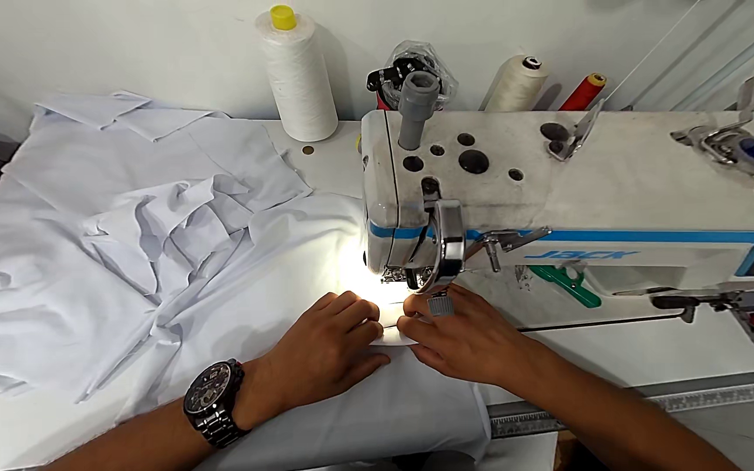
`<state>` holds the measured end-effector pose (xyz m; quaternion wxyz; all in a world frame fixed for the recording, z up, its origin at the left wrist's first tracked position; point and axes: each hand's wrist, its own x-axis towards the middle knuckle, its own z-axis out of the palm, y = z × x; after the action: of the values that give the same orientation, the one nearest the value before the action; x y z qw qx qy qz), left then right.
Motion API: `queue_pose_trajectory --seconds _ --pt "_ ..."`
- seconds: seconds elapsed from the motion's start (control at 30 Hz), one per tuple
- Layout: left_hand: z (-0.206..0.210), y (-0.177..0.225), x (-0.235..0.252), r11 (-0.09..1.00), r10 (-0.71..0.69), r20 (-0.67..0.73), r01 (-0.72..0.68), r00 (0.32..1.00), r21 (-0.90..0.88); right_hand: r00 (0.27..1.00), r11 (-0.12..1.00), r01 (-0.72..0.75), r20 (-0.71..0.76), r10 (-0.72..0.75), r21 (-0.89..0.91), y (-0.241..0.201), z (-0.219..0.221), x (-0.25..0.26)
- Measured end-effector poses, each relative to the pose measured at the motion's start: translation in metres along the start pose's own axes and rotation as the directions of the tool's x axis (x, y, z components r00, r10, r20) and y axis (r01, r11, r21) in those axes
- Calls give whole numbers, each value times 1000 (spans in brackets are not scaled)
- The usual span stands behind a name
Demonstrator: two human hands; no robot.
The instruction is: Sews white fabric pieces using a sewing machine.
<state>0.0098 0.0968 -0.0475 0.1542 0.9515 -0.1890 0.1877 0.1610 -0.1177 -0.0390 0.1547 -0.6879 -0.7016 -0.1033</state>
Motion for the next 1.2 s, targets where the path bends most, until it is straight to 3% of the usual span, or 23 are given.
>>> queue_pose_trajectory --seconds 0.13,0.3,0.47,0.63,0.77,0.83,0.93,1.03,1.1,1.2 --pt "2 4 -1 996 -89 -5 89 996 22 999 989 -44 -11 46 143 7 0 -1" --pt "3 3 1 953 -291 -14 289 957 -92 971 915 -239 67 230 325 14 -10 -1" --pt "7 3 9 905 -425 -2 425 905 -24 918 882 -391 46 393 264 9 -15 3" --pt "7 0 17 890 -446 -14 445 895 104 892 890 -443 -45 450 107 4 -10 5" --pt "10 -1 17 884 -455 -22 454 890 110 919 919 -393 -46 392 -29 9 -19 2" --pt "11 -1 17 883 -455 -34 456 890 109 957 956 -284 -78 279 -75 10 -22 0" --pt "11 -1 17 881 -457 -32 458 889 122 984 994 -101 -141 105 35 2 -9 6" --pt "10 -2 17 893 -438 -28 439 898 103 993 981 -2 -116 26 195 4 10 16" --pt "1 -14 15 935 -355 21 355 935 17 997 965 16 -80 5 260 14 20 18" --pt "-25 -44 5 968 -94 120 119 988 -222 1000 928 -12 -6 15 371 26 19 21"
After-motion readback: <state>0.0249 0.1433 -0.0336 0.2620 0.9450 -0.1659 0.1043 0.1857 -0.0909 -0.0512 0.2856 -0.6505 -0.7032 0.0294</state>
